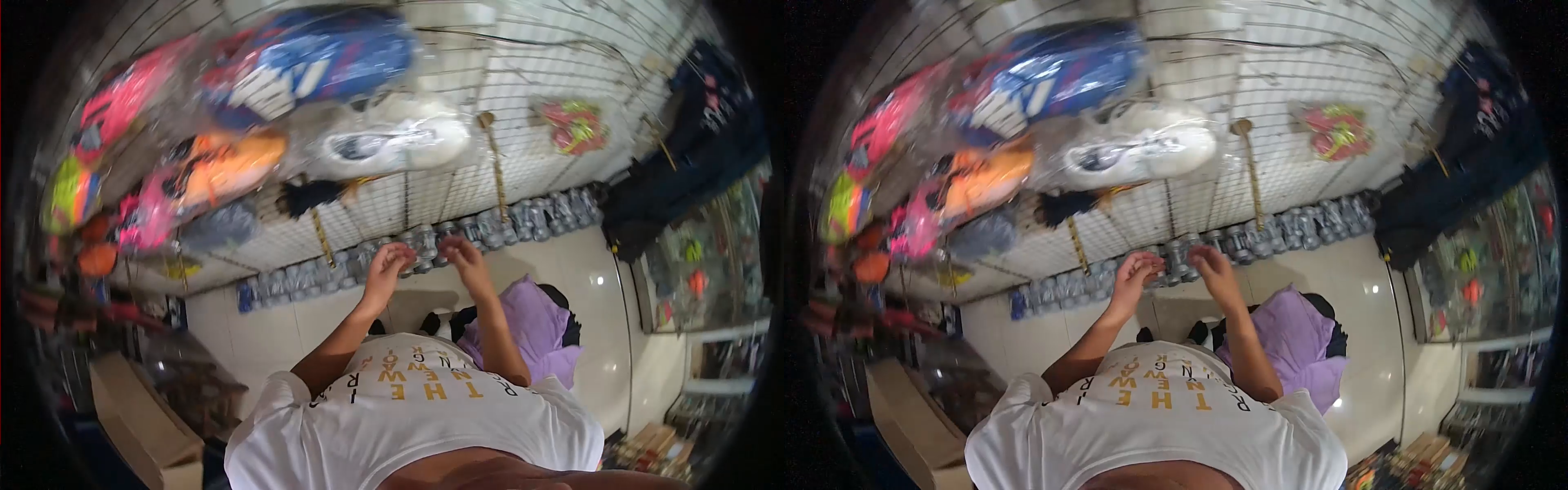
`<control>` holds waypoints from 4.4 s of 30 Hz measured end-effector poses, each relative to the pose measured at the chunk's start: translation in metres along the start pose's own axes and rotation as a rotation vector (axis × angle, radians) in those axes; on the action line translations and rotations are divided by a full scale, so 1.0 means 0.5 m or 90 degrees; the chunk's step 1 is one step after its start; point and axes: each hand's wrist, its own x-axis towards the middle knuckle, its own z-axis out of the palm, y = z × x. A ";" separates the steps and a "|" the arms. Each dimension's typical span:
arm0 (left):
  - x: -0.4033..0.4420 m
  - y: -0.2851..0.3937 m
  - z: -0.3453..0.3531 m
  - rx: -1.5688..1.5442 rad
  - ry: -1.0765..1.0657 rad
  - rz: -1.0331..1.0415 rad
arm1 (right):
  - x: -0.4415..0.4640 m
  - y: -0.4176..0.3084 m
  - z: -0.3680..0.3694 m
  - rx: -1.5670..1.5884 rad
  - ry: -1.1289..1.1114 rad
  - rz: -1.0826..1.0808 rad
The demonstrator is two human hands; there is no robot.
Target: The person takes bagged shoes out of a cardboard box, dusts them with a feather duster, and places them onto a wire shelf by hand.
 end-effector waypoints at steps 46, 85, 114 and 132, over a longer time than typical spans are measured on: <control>-0.666 -0.130 -1.293 0.112 0.399 0.086 | -0.151 0.634 0.930 -0.250 -0.179 0.060; -1.953 0.533 -1.664 0.466 1.216 -0.494 | -0.938 0.283 2.885 -0.154 -1.506 -0.434; -2.028 0.416 -1.716 0.235 1.011 -0.659 | -1.214 0.763 2.832 -0.795 -1.683 -0.511; -2.030 0.414 -1.714 0.267 1.128 -0.469 | -1.156 0.476 2.826 -0.608 -1.644 -0.576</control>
